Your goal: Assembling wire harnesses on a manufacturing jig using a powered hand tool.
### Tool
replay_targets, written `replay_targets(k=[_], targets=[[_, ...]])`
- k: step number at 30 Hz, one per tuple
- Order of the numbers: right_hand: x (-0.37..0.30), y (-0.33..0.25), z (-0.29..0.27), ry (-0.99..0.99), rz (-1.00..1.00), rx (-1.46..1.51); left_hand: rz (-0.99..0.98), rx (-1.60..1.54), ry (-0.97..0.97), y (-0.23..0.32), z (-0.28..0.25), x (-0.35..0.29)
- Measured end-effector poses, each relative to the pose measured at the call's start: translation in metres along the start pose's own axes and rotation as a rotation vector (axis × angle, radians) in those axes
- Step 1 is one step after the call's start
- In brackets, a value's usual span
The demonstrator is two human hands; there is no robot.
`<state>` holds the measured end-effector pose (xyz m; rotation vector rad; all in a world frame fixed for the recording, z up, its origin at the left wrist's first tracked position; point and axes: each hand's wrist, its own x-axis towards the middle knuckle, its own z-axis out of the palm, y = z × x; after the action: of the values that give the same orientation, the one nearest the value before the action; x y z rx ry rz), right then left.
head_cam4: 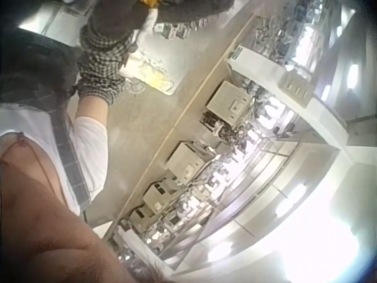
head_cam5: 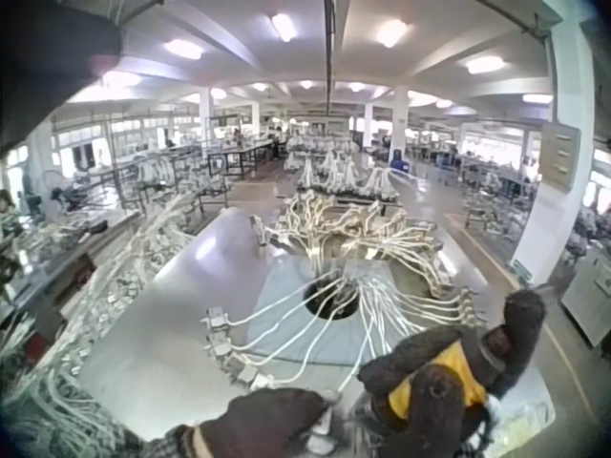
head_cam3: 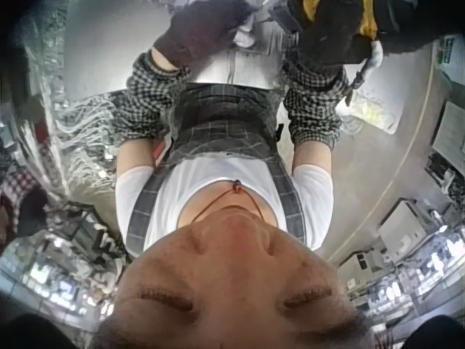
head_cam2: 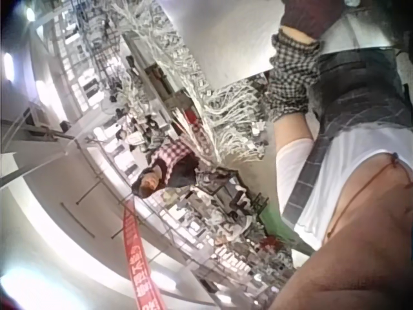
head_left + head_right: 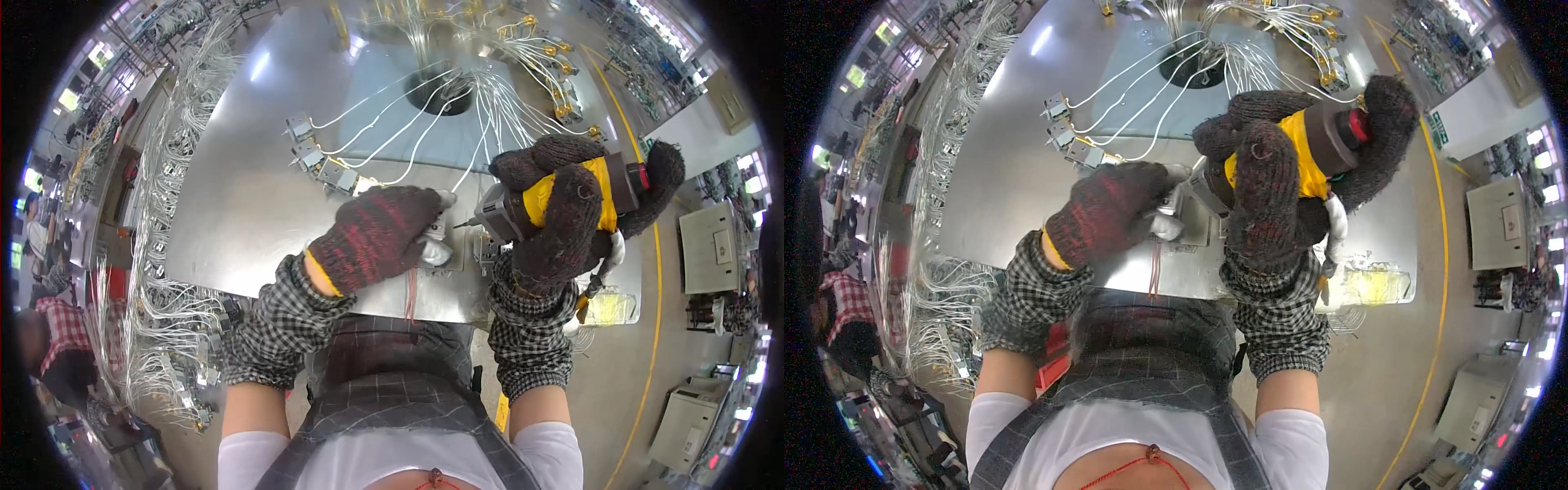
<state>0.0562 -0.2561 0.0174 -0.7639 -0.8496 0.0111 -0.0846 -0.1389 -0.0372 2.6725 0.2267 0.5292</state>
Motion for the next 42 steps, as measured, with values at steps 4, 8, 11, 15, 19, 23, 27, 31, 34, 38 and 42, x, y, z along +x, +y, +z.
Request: replay_targets(k=[4,8,11,15,19,23,27,31,34,38,42], targets=[[-0.004,0.001,0.009,-0.045,-0.089,-0.226,-0.049,-0.008,-0.108,0.0,0.0,0.007],[-0.007,-0.007,0.016,-0.086,0.424,0.229,-0.178,-0.043,-0.115,0.004,-0.017,-0.003],[-0.016,0.015,0.019,-0.087,0.097,0.138,-0.22,-0.15,-0.072,0.002,0.001,-0.004],[0.004,0.004,-0.011,-0.451,0.435,0.69,-0.227,-0.259,-0.034,-0.001,-0.003,0.002],[0.036,0.023,-0.047,-0.866,0.862,1.153,-0.276,0.306,-0.16,-0.024,-0.004,-0.014],[0.055,0.007,-0.049,-0.832,1.112,0.788,-0.33,0.343,-0.007,-0.045,0.018,-0.015],[0.026,0.005,0.002,-0.178,0.672,-0.128,-0.203,0.341,-0.158,-0.075,0.028,0.008],[0.006,0.041,-0.034,-0.347,-0.576,-0.629,-0.179,0.32,-0.17,-0.073,0.029,0.029],[-0.003,0.029,-0.004,-0.346,-0.348,-0.259,-0.22,0.125,-0.187,-0.06,0.003,0.02],[-0.006,0.032,-0.008,-0.276,-0.126,-0.163,-0.278,-0.329,0.05,-0.061,-0.001,0.003],[0.02,0.085,-0.042,-0.383,-0.188,-0.189,-0.391,-0.611,0.219,-0.081,0.021,-0.008]])
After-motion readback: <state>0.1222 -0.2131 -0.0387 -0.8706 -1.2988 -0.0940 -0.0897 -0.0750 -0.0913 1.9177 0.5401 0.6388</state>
